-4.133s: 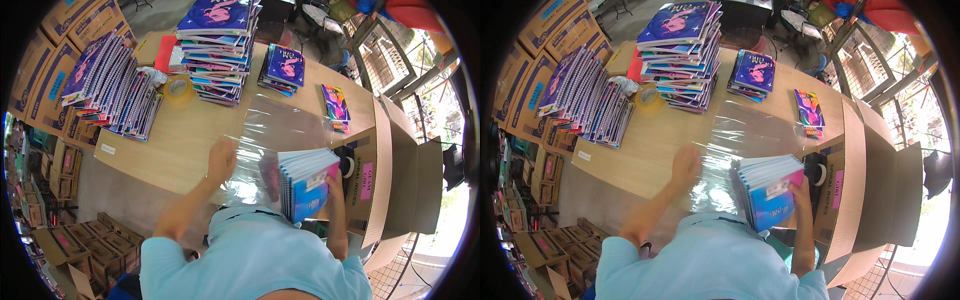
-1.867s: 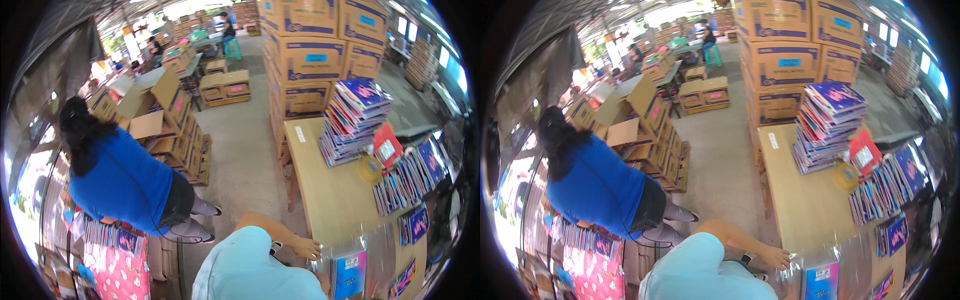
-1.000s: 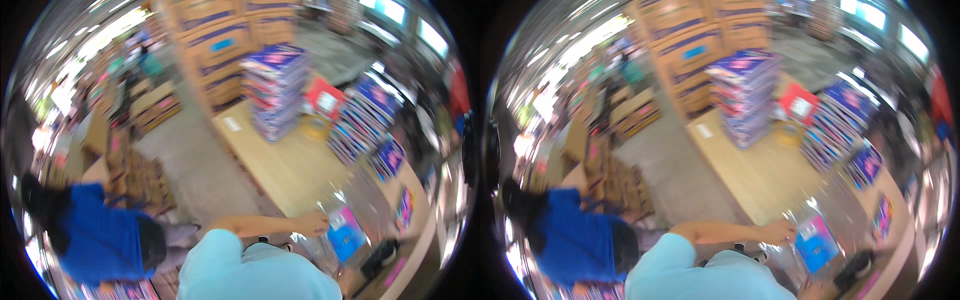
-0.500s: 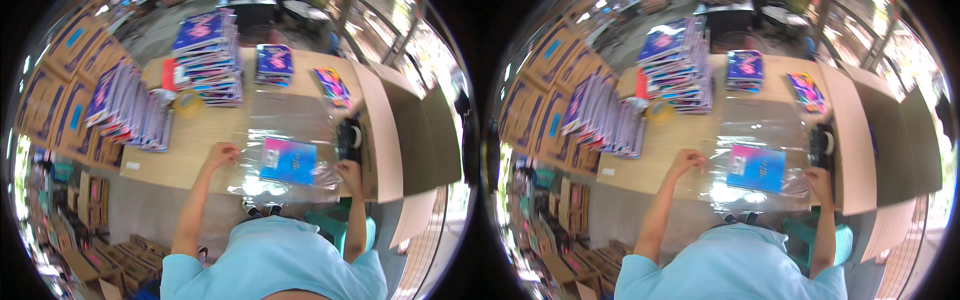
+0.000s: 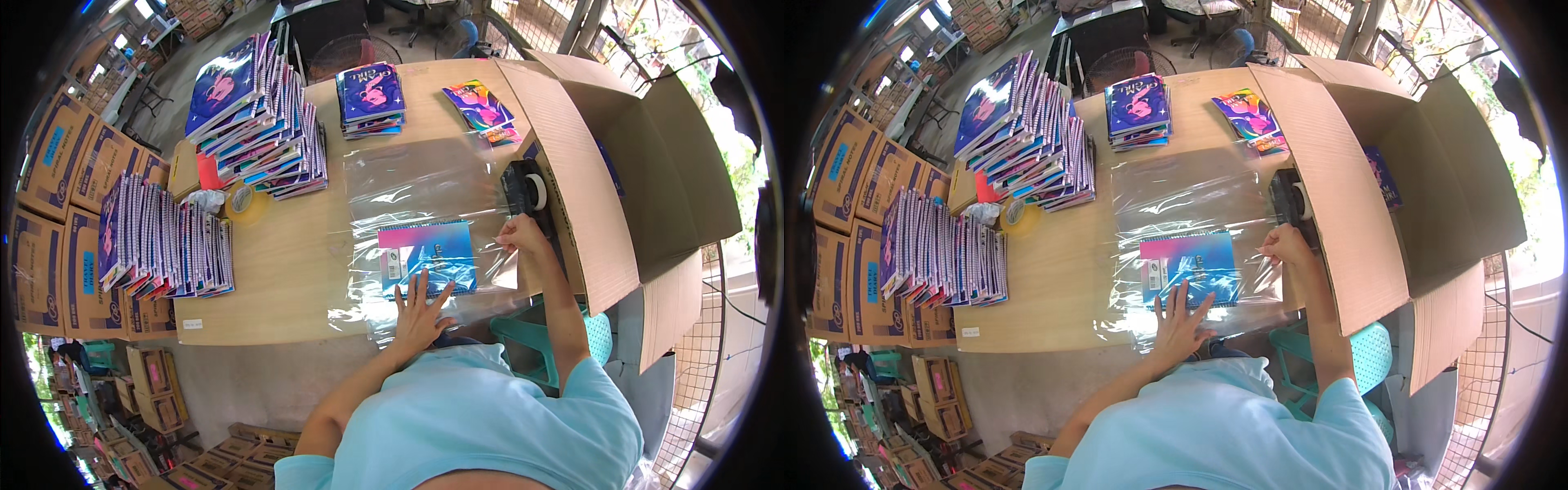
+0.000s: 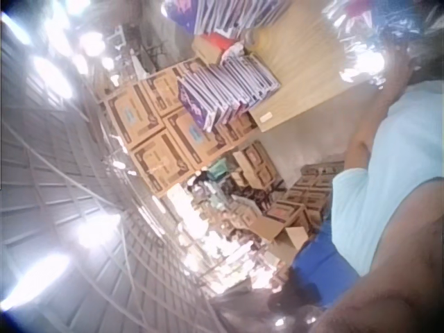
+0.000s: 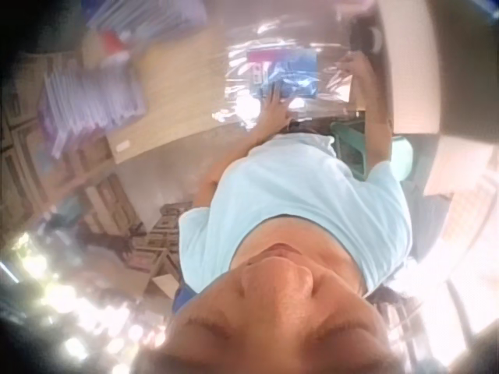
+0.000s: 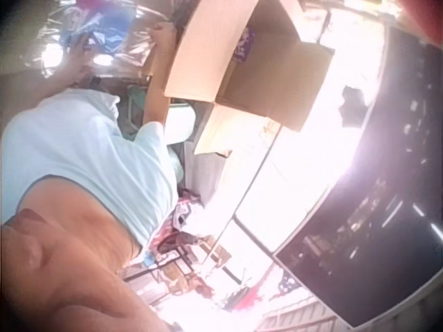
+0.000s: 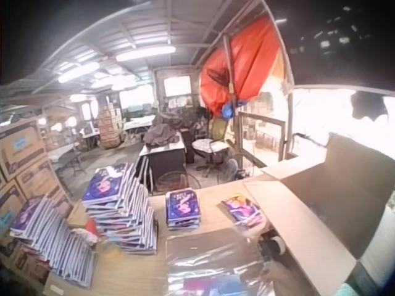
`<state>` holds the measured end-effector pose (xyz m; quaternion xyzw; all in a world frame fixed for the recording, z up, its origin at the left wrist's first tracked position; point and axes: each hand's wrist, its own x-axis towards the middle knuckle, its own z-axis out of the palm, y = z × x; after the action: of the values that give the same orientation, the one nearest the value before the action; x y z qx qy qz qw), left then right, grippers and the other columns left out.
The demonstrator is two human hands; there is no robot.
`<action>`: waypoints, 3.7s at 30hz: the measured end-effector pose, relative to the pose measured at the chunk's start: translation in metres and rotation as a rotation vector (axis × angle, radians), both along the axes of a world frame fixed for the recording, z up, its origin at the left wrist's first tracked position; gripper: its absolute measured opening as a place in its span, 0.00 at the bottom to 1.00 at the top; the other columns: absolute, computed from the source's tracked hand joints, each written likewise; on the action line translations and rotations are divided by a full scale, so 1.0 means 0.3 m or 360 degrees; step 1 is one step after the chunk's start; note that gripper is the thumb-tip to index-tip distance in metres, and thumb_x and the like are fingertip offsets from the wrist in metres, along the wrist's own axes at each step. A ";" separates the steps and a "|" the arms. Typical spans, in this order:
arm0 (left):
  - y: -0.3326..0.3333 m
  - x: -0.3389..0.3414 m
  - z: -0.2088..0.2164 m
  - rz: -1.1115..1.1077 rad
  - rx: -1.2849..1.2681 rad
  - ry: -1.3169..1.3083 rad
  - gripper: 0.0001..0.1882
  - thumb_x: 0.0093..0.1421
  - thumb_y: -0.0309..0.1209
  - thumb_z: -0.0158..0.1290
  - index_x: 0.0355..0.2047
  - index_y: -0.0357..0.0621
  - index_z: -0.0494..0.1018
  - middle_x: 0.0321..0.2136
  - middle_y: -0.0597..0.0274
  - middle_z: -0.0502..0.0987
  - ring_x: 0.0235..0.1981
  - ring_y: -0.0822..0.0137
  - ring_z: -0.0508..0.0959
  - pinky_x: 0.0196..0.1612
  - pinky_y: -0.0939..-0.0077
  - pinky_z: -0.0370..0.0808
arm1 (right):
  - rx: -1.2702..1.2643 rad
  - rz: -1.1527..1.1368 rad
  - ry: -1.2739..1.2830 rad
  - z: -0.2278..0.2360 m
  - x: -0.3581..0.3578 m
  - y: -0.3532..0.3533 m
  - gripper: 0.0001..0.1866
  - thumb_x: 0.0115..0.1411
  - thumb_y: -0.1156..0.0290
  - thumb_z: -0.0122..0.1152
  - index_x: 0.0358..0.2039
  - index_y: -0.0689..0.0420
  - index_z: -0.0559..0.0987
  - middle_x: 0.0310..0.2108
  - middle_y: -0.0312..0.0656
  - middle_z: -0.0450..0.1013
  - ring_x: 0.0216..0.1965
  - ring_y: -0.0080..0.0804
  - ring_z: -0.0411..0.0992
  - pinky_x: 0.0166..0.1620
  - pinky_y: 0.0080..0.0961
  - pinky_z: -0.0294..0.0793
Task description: The person wraps spiral notebooks in clear plastic bags using a roll of plastic wrap. They place the notebooks on the wrap, fold the plastic around them, and then place the wrapped items into a cardboard box.
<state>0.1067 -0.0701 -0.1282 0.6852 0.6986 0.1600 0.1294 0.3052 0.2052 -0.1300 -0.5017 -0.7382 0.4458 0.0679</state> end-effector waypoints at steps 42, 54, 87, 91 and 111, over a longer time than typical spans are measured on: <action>0.033 0.044 -0.006 0.0383 -0.0076 0.0132 0.42 0.44 0.53 0.65 0.61 0.72 0.63 0.64 0.27 0.42 0.66 0.28 0.44 0.58 0.26 0.49 | 0.1177 0.0880 0.0428 0.002 -0.418 -0.334 0.08 0.43 0.77 0.57 0.27 0.57 0.80 0.28 0.43 0.70 0.33 0.41 0.72 0.34 0.37 0.73; 0.153 0.028 -0.110 0.0437 -0.0139 0.0341 0.55 0.37 0.55 0.66 0.63 0.45 0.60 0.65 0.23 0.37 0.65 0.22 0.39 0.55 0.16 0.42 | 0.1190 0.0639 0.0177 -0.014 -0.433 -0.429 0.04 0.42 0.76 0.59 0.22 0.59 0.77 0.30 0.43 0.69 0.37 0.41 0.71 0.36 0.35 0.75; 0.108 -0.142 0.035 0.0028 0.0148 -0.0029 0.23 0.62 0.33 0.46 0.56 0.39 0.61 0.51 0.49 0.71 0.58 0.53 0.68 0.66 0.40 0.43 | 0.1144 0.0903 -0.0190 -0.024 -0.341 -0.540 0.42 0.44 0.59 0.69 0.58 0.65 0.65 0.55 0.54 0.60 0.56 0.50 0.60 0.60 0.54 0.59; 0.090 -0.121 -0.016 0.0192 0.0182 -0.0009 0.27 0.63 0.38 0.46 0.60 0.40 0.60 0.53 0.48 0.71 0.57 0.52 0.70 0.67 0.43 0.43 | 0.0770 0.0550 0.0124 0.021 -0.255 -0.534 0.51 0.43 0.58 0.73 0.63 0.65 0.56 0.56 0.58 0.56 0.58 0.55 0.58 0.62 0.49 0.59; 0.120 -0.008 0.063 0.0160 -0.0180 0.0171 0.27 0.64 0.47 0.47 0.63 0.76 0.59 0.60 0.35 0.56 0.65 0.33 0.52 0.53 0.14 0.44 | 0.0006 -0.1088 0.0090 -0.346 0.415 0.232 0.17 0.60 0.59 0.61 0.38 0.61 0.79 0.31 0.41 0.76 0.37 0.31 0.73 0.43 0.27 0.68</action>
<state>0.1044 -0.0342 -0.1092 0.6484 0.7461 0.0897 0.1220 0.4297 0.2747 -0.2339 -0.7075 -0.5260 0.4095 0.2346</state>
